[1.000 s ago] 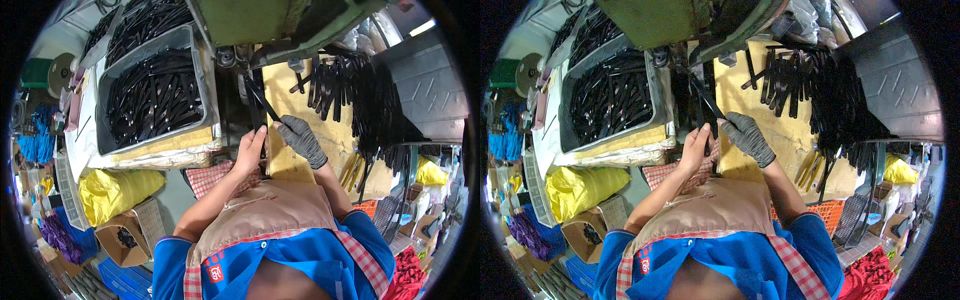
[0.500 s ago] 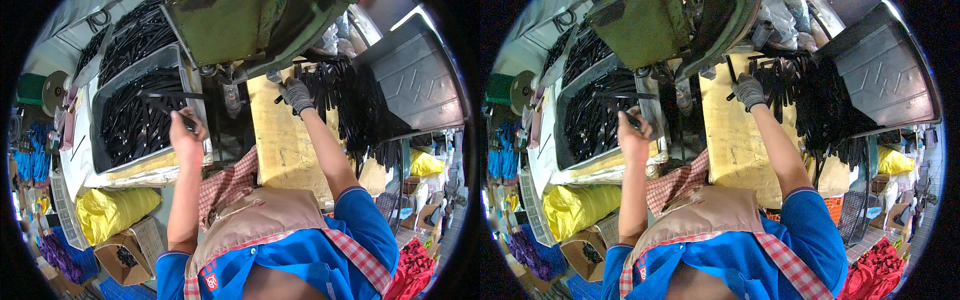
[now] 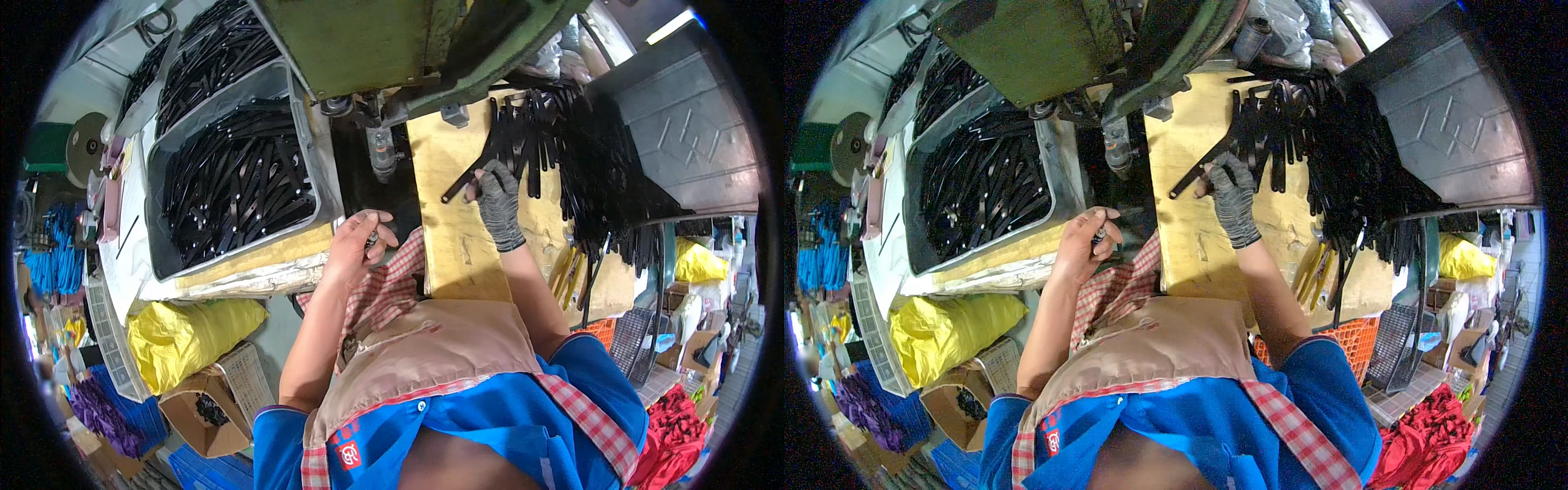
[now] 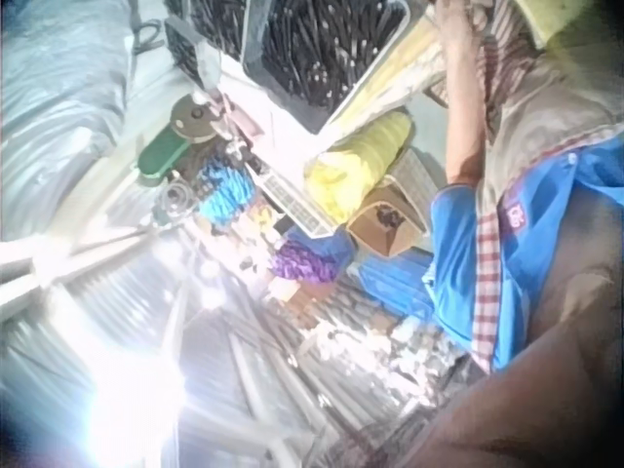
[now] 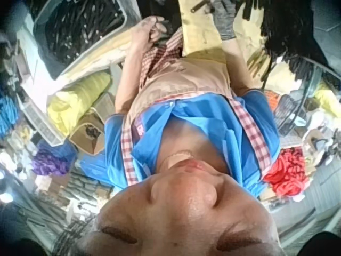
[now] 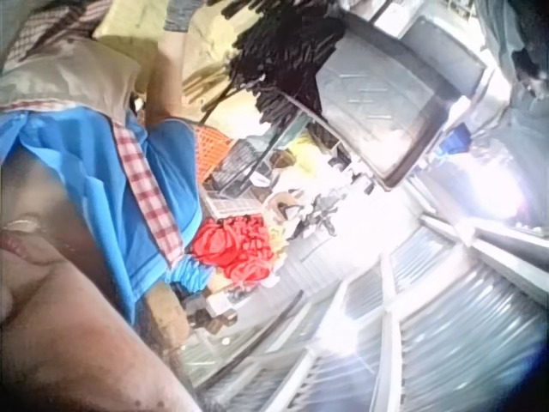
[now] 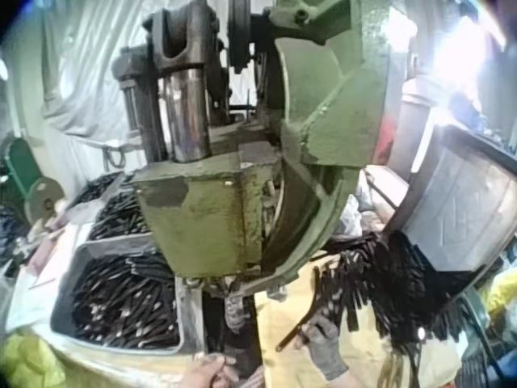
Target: The person repeatedly picks black plastic rods from a bin, inserts them into a press machine, and removes the assembled parts. The person places the finished items into a pile on the workbench.
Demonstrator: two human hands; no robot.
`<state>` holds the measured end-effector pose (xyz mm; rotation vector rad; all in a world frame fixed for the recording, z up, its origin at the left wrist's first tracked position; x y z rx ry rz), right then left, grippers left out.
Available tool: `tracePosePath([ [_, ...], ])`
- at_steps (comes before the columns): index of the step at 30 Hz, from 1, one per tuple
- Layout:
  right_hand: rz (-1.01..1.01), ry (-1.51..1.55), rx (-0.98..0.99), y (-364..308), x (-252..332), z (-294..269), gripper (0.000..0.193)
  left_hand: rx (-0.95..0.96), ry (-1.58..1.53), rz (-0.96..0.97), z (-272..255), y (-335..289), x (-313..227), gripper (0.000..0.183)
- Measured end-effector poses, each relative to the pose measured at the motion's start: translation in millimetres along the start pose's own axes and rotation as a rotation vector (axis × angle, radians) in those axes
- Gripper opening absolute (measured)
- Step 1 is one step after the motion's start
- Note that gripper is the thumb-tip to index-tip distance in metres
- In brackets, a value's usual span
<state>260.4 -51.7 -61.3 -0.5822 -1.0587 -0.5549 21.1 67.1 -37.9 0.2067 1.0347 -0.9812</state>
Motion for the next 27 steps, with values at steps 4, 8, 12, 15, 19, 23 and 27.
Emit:
tracePosePath([
  [4,0.073,0.289,0.152,13,6,57,0.015,0.033,0.022,-0.022,1,0,12,0.021],
  [8,0.024,0.198,0.095,20,21,97,0.017,0.054,0.036,-0.006,1,-5,11,0.020],
  [12,0.044,0.239,0.038,29,-6,95,0.021,0.067,0.059,-0.019,3,-6,3,0.022],
  [15,0.093,0.195,-0.024,16,-18,91,0.021,0.092,0.099,0.021,-1,1,-6,0.025],
  [19,-0.476,-0.856,-0.057,-16,-15,52,0.032,-0.029,0.110,0.153,-3,12,-26,0.027],
  [23,-0.436,-1.343,-0.494,20,43,-39,0.052,-0.061,0.057,0.242,-13,32,-38,0.027],
  [27,-0.359,-1.740,-0.650,44,24,-71,0.054,-0.077,-0.006,0.253,-7,48,-34,0.026],
])
Point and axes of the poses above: each hand's wrist, its own y-axis towards the middle knuckle, its own z-axis out of the palm, x = y × z, the point moved 6 cm from there along y, towards the middle knuckle, and after that the axes turned 12 degrees about z, right-handed, at the moved point
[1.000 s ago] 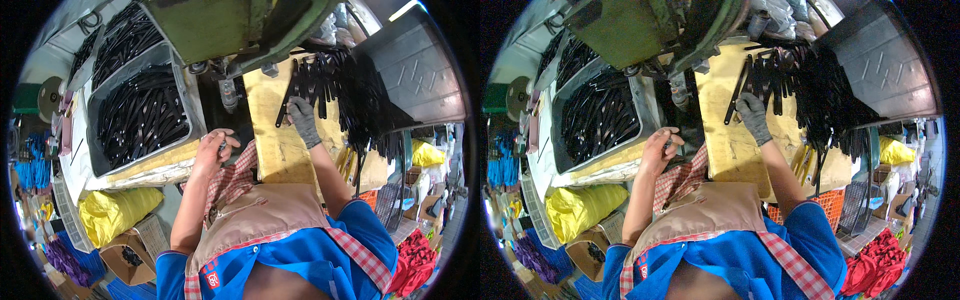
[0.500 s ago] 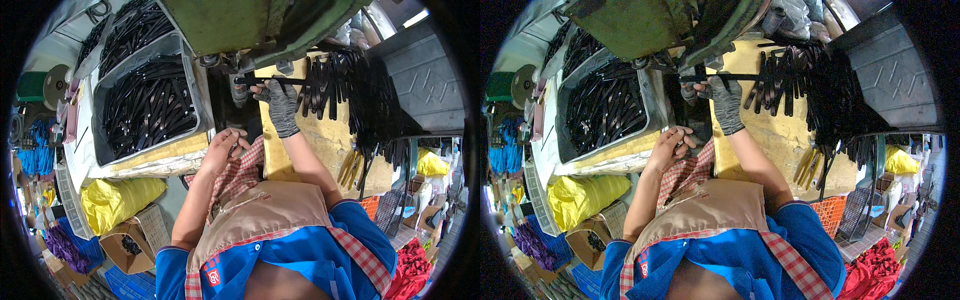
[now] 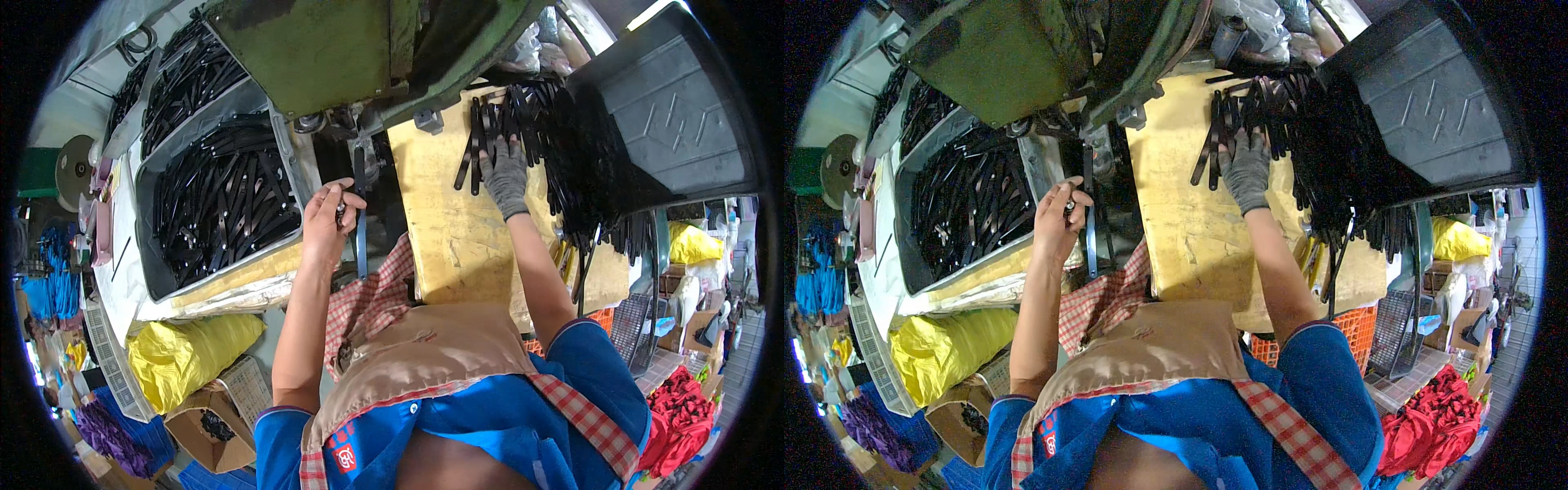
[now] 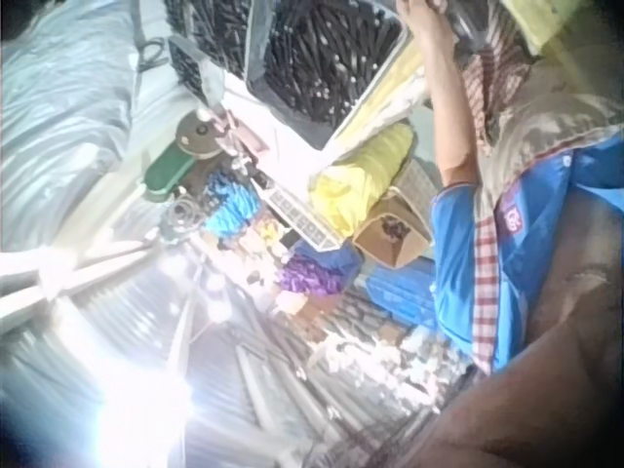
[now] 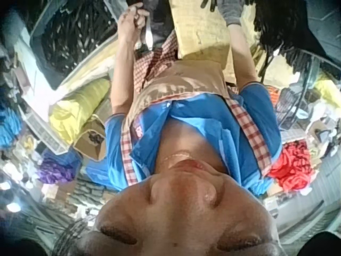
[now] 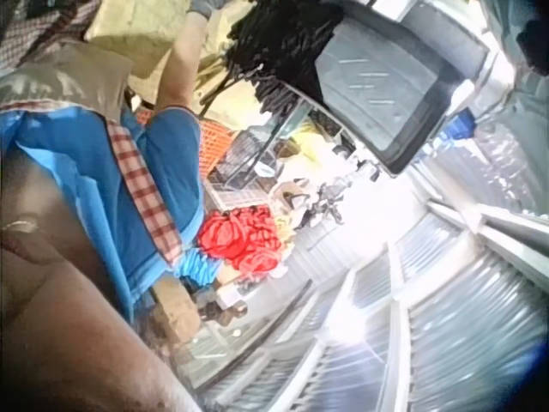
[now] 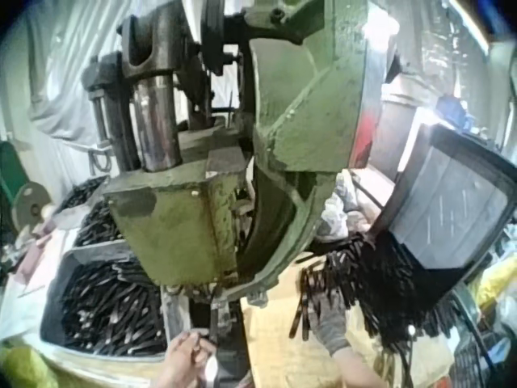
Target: The person repeatedly picks black plastic rods from a bin, inserts them into a press machine, and removes the assembled parts. The person places the finished items into a pile on the workbench.
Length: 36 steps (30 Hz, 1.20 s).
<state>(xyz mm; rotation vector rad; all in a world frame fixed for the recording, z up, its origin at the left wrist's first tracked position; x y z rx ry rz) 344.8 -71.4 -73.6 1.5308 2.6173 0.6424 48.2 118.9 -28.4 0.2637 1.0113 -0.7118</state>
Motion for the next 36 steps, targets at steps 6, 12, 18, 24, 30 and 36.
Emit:
tracePosePath([
  [6,-0.208,0.213,0.055,-70,31,-23,0.042,-0.066,-0.122,0.032,-4,3,-1,0.030],
  [12,-0.087,0.464,0.152,-89,37,-50,0.025,0.067,0.002,0.094,23,27,-41,0.032],
  [18,0.316,1.088,0.170,-58,2,-47,0.009,0.283,0.210,-0.105,46,59,-31,0.031],
  [24,0.353,1.316,0.583,-65,40,-67,0.011,0.285,0.194,-0.223,46,61,-24,0.032],
  [30,-0.224,1.015,0.682,-83,108,-90,0.033,0.225,0.065,-0.222,43,59,-23,0.029],
  [36,-0.106,0.993,0.872,-81,147,-99,0.021,-0.128,0.054,-0.034,-6,50,-20,0.032],
])
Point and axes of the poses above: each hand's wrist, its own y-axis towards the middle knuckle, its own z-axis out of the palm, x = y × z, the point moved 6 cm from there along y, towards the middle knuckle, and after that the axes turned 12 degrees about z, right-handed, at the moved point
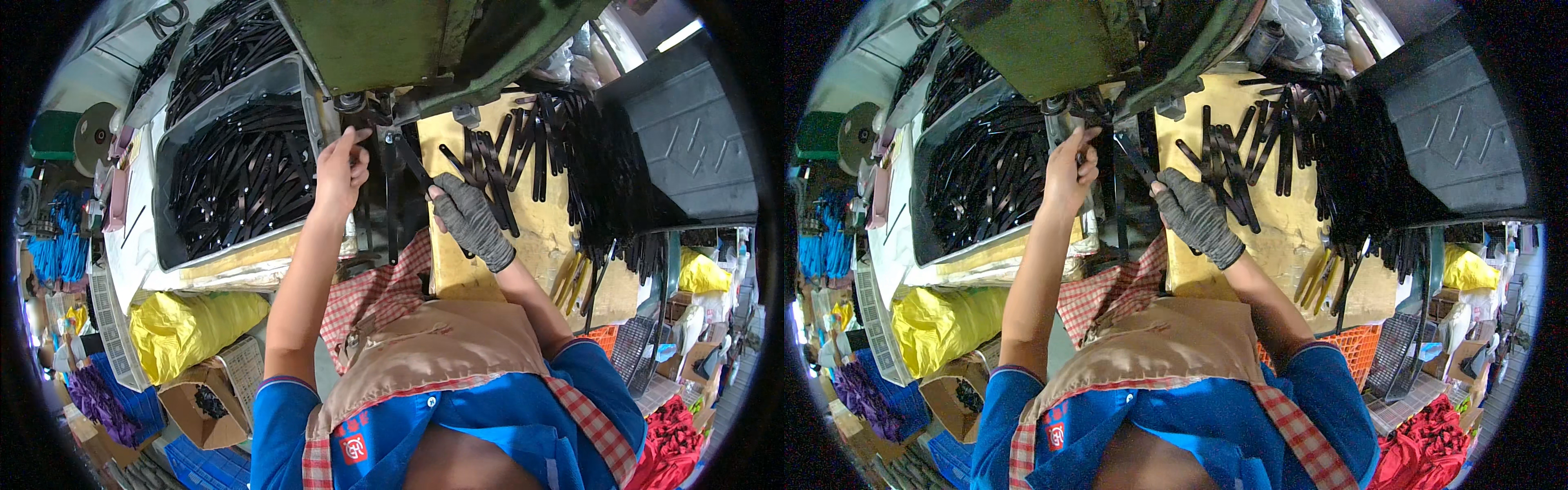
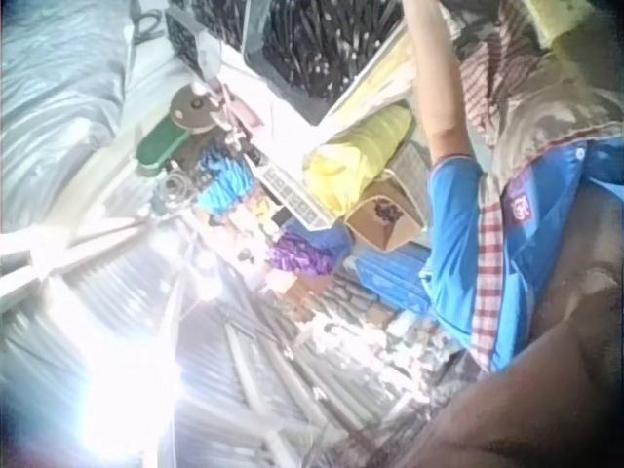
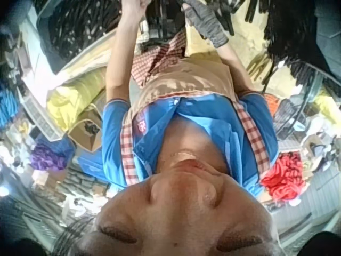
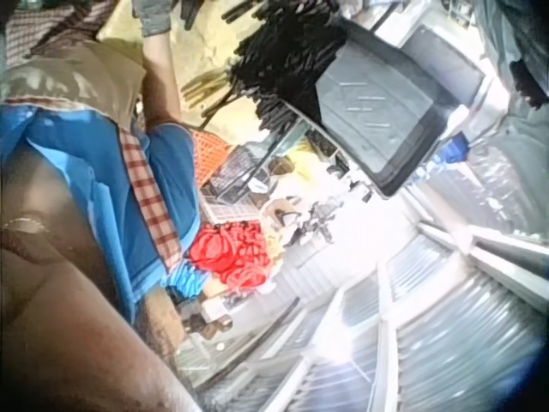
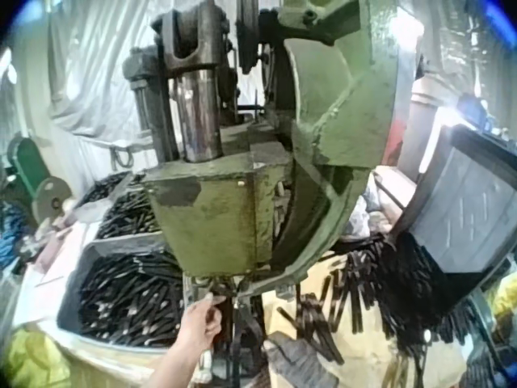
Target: The person repeatedly picks black plastic rods from a bin, inserts them into a press machine, and removes the assembled parts. The person places the finished items into a pile on the workbench.
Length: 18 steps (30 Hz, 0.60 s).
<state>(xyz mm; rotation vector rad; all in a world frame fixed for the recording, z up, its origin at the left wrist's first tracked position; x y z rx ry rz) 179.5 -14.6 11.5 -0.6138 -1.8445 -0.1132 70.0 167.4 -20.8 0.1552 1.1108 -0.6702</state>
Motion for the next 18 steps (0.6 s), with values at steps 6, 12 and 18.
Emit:
tracePosePath([
  [6,0.039,0.103,-0.009,14,-8,6,0.020,0.070,0.200,-0.192,-16,-63,55,0.048],
  [12,0.087,0.146,0.051,14,-1,8,0.023,0.208,0.248,-0.081,1,-115,84,0.044],
  [18,0.105,0.077,0.058,10,-8,8,0.028,0.209,0.188,-0.008,14,-130,76,0.042],
])
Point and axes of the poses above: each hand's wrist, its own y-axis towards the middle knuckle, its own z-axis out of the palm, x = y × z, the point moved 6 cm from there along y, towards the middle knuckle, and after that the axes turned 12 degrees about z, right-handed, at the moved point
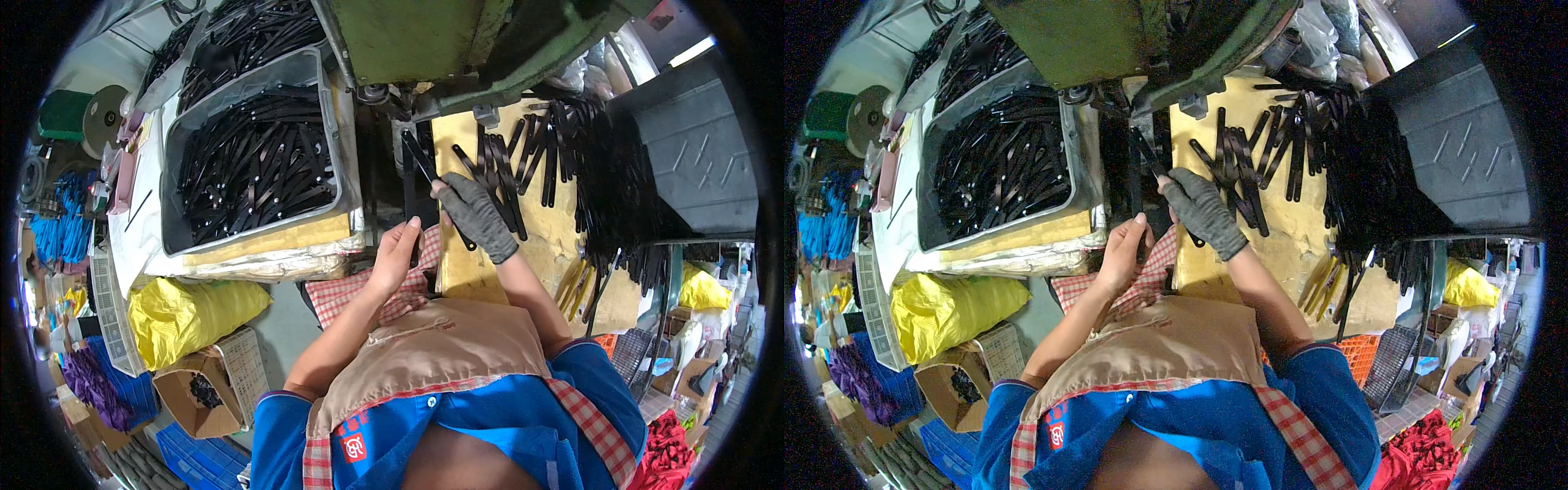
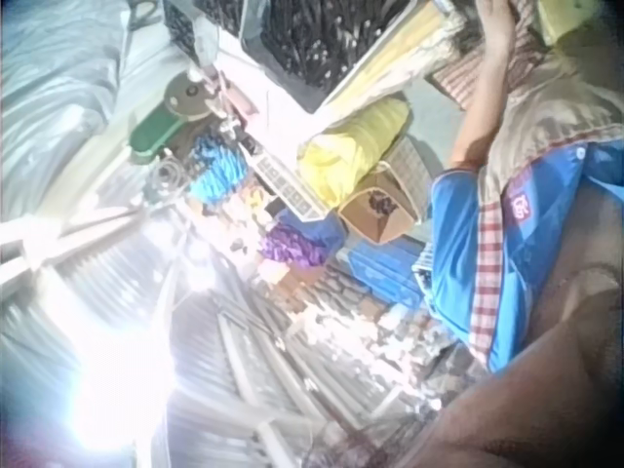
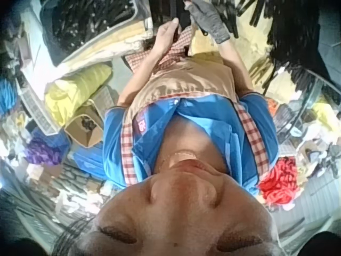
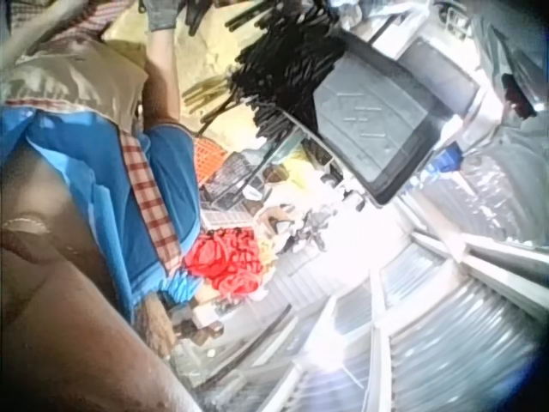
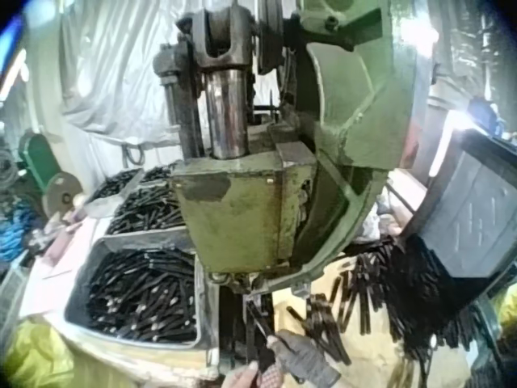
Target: The person repeatedly picks black plastic rods from a bin, inserts them into a press machine, and removes the assembled parts. The person places the finished items into a pile on the workbench.
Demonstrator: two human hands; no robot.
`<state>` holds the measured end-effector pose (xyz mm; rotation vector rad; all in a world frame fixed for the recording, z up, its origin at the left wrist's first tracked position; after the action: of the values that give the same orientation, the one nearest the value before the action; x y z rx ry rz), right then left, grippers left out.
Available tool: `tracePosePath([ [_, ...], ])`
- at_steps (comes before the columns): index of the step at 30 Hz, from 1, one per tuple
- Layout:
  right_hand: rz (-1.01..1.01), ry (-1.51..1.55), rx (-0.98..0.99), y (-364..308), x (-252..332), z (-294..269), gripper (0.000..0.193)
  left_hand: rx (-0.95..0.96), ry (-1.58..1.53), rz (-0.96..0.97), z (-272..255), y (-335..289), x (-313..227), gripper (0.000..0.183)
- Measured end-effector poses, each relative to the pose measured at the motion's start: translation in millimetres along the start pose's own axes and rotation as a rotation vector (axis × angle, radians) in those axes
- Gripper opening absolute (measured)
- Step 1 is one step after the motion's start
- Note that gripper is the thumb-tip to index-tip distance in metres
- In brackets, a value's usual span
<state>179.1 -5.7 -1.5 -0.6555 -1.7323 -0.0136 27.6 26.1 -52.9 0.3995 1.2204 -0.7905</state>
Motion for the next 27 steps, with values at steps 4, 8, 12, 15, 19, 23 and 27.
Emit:
tracePosePath([
  [4,0.096,0.057,0.135,-26,-18,5,0.033,-0.086,0.014,0.036,-1,-2,4,0.045],
  [8,0.099,0.159,0.134,-29,-19,9,0.030,-0.067,0.011,0.064,5,2,-4,0.045],
  [12,0.084,0.236,0.167,-24,-19,17,0.028,-0.066,0.034,0.042,-2,3,-10,0.045],
  [15,0.201,0.244,0.201,-38,-6,14,0.028,-0.093,0.339,0.130,-9,-1,-24,0.043],
  [19,0.124,-0.050,-0.012,-45,-11,-35,0.025,-0.093,0.165,0.141,-4,-7,-52,0.042],
  [23,-0.191,-0.803,-0.330,-16,-64,-86,0.020,-0.385,-0.182,0.406,-63,11,-113,0.041],
  [27,-0.077,-0.982,-0.291,13,-97,-90,0.022,-0.461,-0.587,0.337,-115,31,-84,0.019],
])
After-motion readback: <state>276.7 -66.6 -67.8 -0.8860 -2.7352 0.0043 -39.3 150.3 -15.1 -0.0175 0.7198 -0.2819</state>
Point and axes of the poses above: each hand's wrist, its own y-axis towards the middle knuckle, its own z-axis out of the palm, x = y × z, the point moved 6 cm from there along y, towards the middle knuckle, and after that the axes turned 12 degrees about z, right-handed, at the moved point
